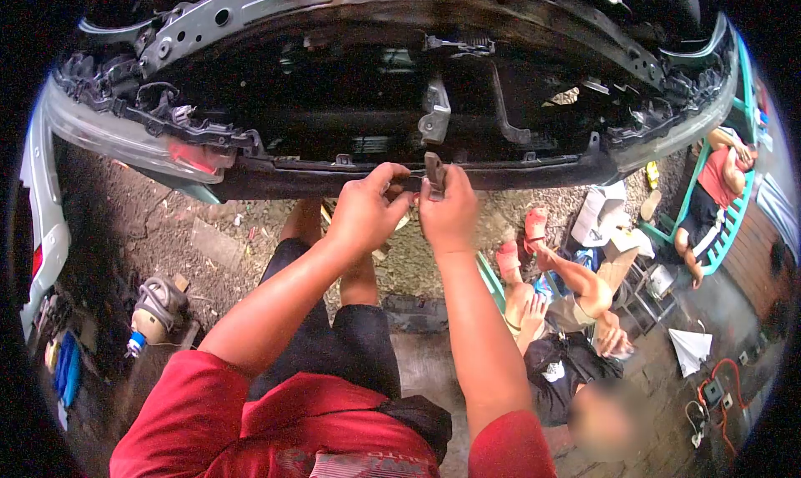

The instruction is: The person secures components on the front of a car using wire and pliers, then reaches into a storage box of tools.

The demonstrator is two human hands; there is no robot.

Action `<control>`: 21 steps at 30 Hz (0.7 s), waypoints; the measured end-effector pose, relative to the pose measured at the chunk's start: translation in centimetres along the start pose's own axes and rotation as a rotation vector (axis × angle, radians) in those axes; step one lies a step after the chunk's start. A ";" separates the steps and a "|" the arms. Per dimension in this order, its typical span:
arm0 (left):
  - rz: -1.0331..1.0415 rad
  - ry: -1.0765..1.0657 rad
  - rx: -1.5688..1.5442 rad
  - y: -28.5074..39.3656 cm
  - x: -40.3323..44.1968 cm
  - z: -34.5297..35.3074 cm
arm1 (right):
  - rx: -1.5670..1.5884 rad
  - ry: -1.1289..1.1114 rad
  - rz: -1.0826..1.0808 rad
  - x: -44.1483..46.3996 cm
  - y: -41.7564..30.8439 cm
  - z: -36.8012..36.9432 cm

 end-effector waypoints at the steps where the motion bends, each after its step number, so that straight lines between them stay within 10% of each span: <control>1: -0.022 -0.035 -0.010 0.1 -0.2 0.1 | 0.041 -0.001 0.008 0.0 0.2 0.1; 15: -0.009 -0.058 -0.165 0.7 1.2 1.6 | 0.074 -0.068 -0.061 0.5 1.1 -0.6; 21: 0.118 0.019 -0.102 0.5 1.1 2.0 | 0.250 -0.054 0.228 -1.7 2.8 -1.1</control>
Point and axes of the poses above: each hand's wrist, its own x-axis towards the middle knuckle, its own z-axis out of the palm, y = z × x, the point moved 1 cm from there along x, towards the middle knuckle, and after that the axes turned 5 degrees about -z, right-handed, at the moved point
